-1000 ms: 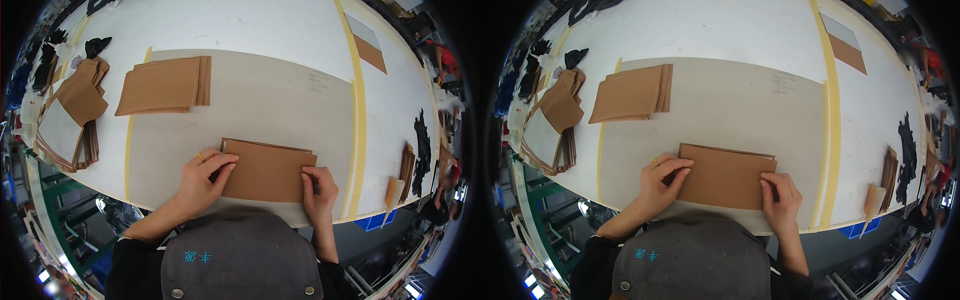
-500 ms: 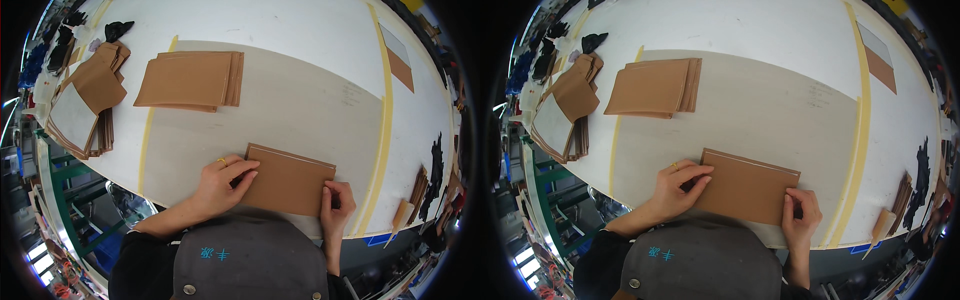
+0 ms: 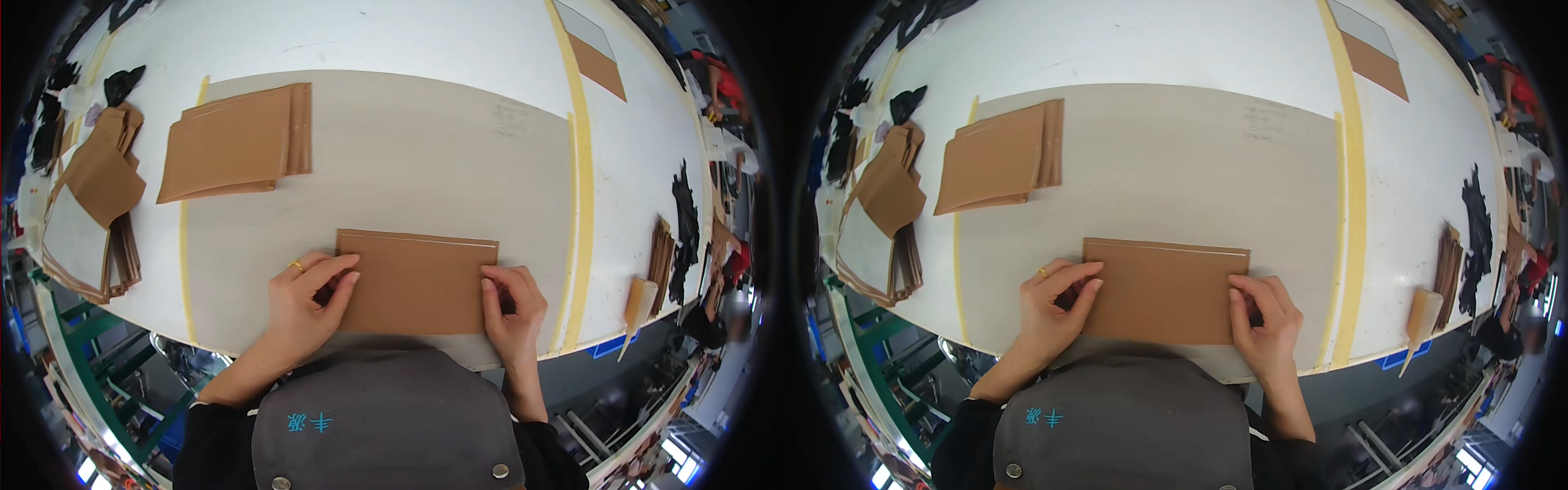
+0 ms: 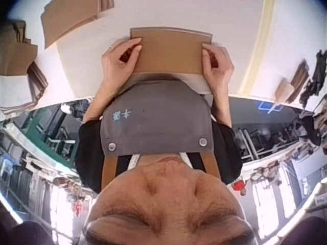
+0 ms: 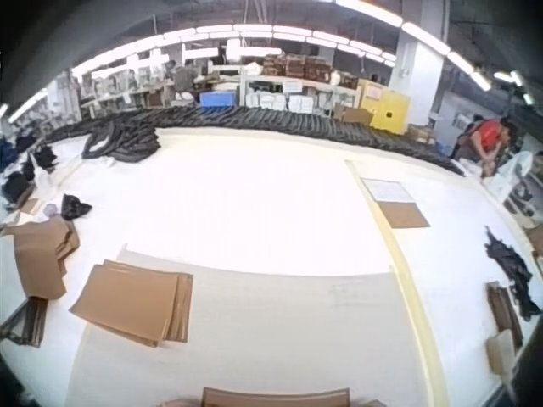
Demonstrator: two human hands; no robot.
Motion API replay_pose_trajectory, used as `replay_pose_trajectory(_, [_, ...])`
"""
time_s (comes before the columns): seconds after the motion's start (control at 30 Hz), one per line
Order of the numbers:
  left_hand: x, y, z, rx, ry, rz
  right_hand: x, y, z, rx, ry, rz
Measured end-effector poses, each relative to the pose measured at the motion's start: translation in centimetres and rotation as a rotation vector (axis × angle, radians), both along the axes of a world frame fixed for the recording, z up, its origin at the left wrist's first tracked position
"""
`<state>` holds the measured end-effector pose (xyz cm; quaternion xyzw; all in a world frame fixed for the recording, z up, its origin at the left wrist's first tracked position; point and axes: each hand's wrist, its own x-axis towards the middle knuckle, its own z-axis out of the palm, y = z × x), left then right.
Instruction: The recorder is folding leather pieces and applying glue to the edges in a workshop setting.
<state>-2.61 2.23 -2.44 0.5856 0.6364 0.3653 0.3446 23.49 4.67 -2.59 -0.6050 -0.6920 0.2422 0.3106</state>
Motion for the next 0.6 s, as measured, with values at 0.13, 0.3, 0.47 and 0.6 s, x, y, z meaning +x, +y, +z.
replay_pose_trajectory(0.13, [0.16, 0.10, 0.11, -0.004, 0.050, 0.004, 0.11, 0.04, -0.13, -0.003, 0.018, 0.012])
replay_pose_trajectory(0.3, [0.30, 0.37, 0.33, -0.005, 0.058, -0.015, 0.27, 0.14, 0.08, 0.009, 0.022, 0.007])
replay_pose_trajectory(0.47, [0.27, 0.33, 0.48, -0.030, 0.064, -0.014, 0.28, 0.23, 0.07, -0.016, 0.027, -0.002])
replay_pose_trajectory(0.6, [0.23, 0.01, 0.29, -0.029, 0.040, 0.030, -0.10, 0.39, -0.19, -0.019, 0.054, 0.000])
